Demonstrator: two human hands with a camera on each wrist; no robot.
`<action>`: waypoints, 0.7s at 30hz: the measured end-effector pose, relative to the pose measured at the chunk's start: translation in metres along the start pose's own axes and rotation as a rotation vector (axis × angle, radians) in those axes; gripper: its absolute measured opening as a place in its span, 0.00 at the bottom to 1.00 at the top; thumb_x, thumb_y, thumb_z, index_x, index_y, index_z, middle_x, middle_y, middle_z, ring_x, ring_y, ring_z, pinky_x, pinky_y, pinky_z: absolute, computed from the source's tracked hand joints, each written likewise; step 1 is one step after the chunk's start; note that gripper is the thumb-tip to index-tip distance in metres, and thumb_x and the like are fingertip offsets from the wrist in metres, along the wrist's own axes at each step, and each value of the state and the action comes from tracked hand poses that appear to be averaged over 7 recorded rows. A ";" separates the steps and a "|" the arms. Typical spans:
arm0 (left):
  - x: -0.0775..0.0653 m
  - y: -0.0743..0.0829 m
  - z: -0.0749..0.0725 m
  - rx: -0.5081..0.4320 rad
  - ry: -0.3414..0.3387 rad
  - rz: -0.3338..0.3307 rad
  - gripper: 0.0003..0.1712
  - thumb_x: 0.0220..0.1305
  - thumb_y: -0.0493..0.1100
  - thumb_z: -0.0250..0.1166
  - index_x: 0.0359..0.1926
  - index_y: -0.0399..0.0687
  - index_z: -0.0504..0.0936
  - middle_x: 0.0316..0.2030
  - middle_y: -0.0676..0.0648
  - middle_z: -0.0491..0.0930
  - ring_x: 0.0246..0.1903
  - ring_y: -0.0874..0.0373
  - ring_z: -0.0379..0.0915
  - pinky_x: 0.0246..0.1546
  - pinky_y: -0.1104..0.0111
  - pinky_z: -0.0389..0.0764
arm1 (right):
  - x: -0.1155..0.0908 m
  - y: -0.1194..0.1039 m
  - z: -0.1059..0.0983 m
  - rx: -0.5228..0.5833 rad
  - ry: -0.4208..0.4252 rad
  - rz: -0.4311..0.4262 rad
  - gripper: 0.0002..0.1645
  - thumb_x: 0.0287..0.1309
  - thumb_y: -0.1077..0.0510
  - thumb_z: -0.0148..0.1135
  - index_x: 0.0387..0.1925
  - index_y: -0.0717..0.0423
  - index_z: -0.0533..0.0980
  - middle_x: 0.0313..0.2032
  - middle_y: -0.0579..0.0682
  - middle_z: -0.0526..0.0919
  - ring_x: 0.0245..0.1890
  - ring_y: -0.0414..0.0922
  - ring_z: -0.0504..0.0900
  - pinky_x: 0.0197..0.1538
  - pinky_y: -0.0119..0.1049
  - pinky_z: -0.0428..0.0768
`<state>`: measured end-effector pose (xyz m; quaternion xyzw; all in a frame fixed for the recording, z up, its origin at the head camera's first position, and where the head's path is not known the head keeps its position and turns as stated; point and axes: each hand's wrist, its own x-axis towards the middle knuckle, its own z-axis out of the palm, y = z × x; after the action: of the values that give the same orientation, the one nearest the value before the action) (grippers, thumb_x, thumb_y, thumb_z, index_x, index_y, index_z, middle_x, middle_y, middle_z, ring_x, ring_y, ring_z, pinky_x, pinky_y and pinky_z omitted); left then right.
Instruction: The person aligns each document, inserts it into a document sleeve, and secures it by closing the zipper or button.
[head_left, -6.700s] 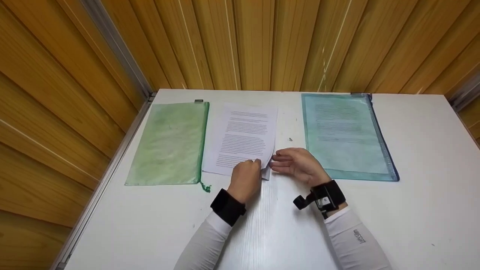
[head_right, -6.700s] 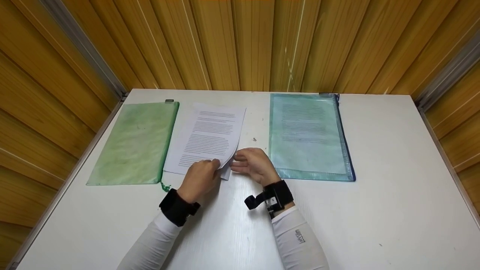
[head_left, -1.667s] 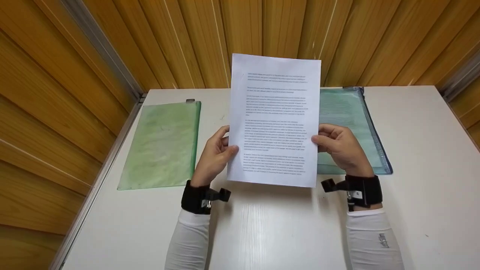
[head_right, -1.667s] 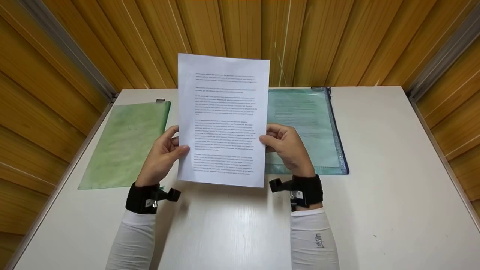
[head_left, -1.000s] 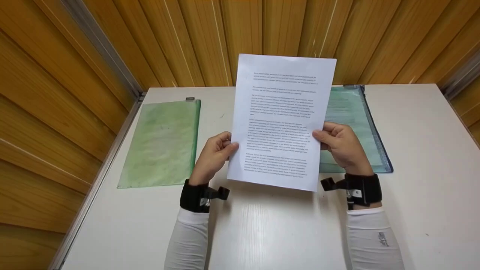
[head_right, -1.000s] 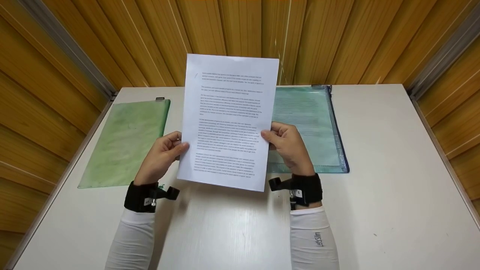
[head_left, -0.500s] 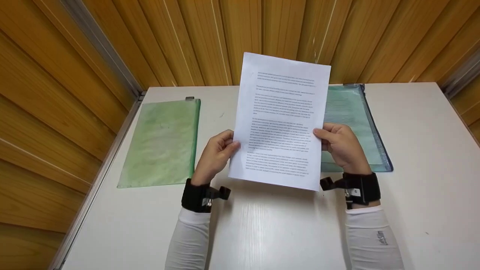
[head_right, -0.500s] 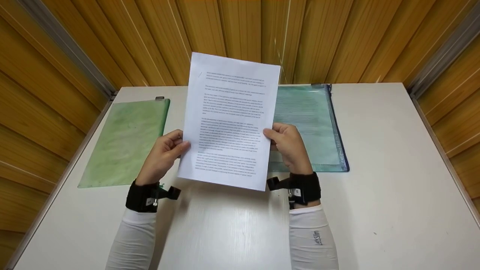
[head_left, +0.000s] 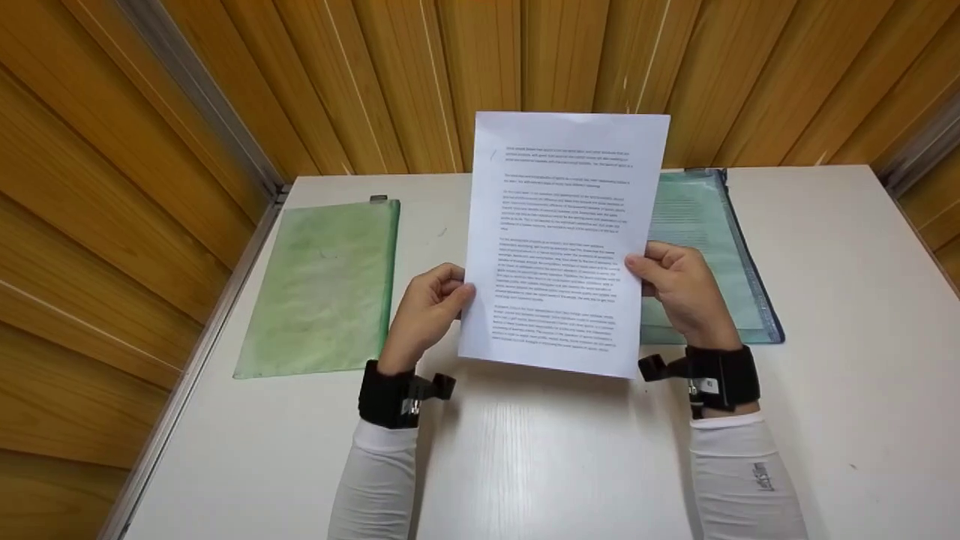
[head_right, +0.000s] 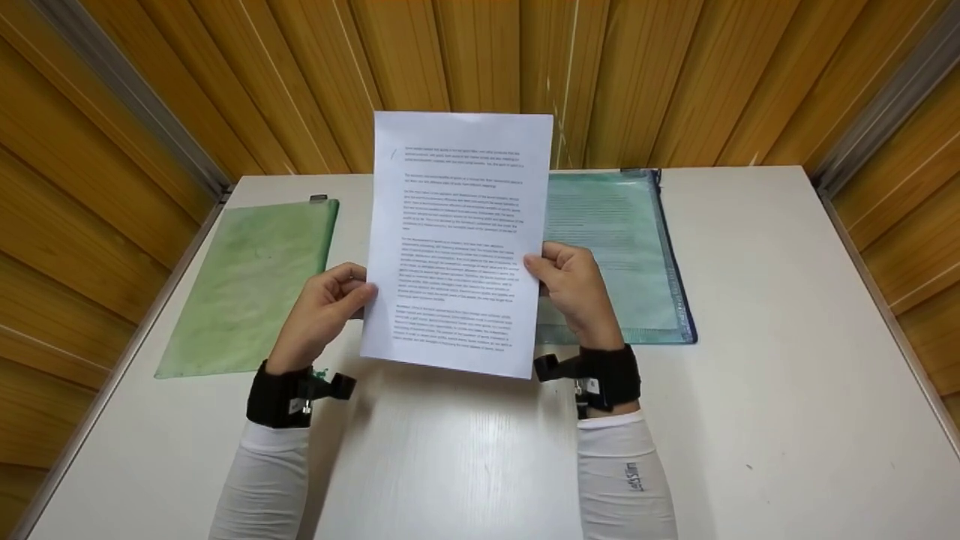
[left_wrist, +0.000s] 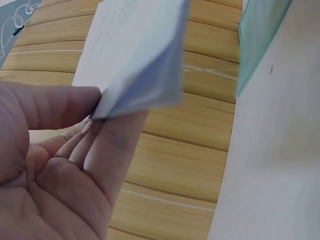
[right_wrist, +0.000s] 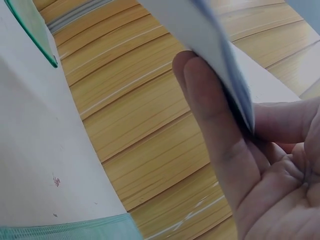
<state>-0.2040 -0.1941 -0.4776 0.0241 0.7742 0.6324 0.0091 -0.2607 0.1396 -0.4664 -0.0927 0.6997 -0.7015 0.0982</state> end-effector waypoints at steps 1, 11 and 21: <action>-0.001 0.000 -0.002 0.009 0.003 0.007 0.07 0.75 0.30 0.62 0.47 0.27 0.83 0.35 0.34 0.89 0.29 0.63 0.82 0.36 0.71 0.86 | 0.000 0.000 0.000 -0.003 0.000 -0.003 0.25 0.80 0.66 0.54 0.68 0.81 0.70 0.45 0.40 0.93 0.42 0.40 0.93 0.43 0.34 0.90; -0.010 -0.004 -0.022 0.482 0.214 0.134 0.08 0.76 0.33 0.62 0.46 0.30 0.84 0.35 0.35 0.89 0.35 0.42 0.87 0.39 0.54 0.87 | 0.000 0.001 -0.001 -0.015 0.029 0.002 0.25 0.79 0.65 0.55 0.67 0.81 0.71 0.43 0.39 0.93 0.41 0.40 0.94 0.43 0.33 0.90; -0.006 -0.033 -0.047 0.740 0.422 -0.037 0.07 0.72 0.30 0.64 0.42 0.25 0.83 0.38 0.27 0.86 0.40 0.33 0.86 0.42 0.45 0.86 | 0.000 0.000 -0.004 -0.034 0.042 0.018 0.25 0.79 0.65 0.56 0.67 0.81 0.71 0.43 0.38 0.93 0.41 0.39 0.93 0.43 0.33 0.90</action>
<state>-0.2010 -0.2468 -0.5005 -0.1183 0.9342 0.3025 -0.1477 -0.2619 0.1430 -0.4663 -0.0733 0.7142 -0.6905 0.0883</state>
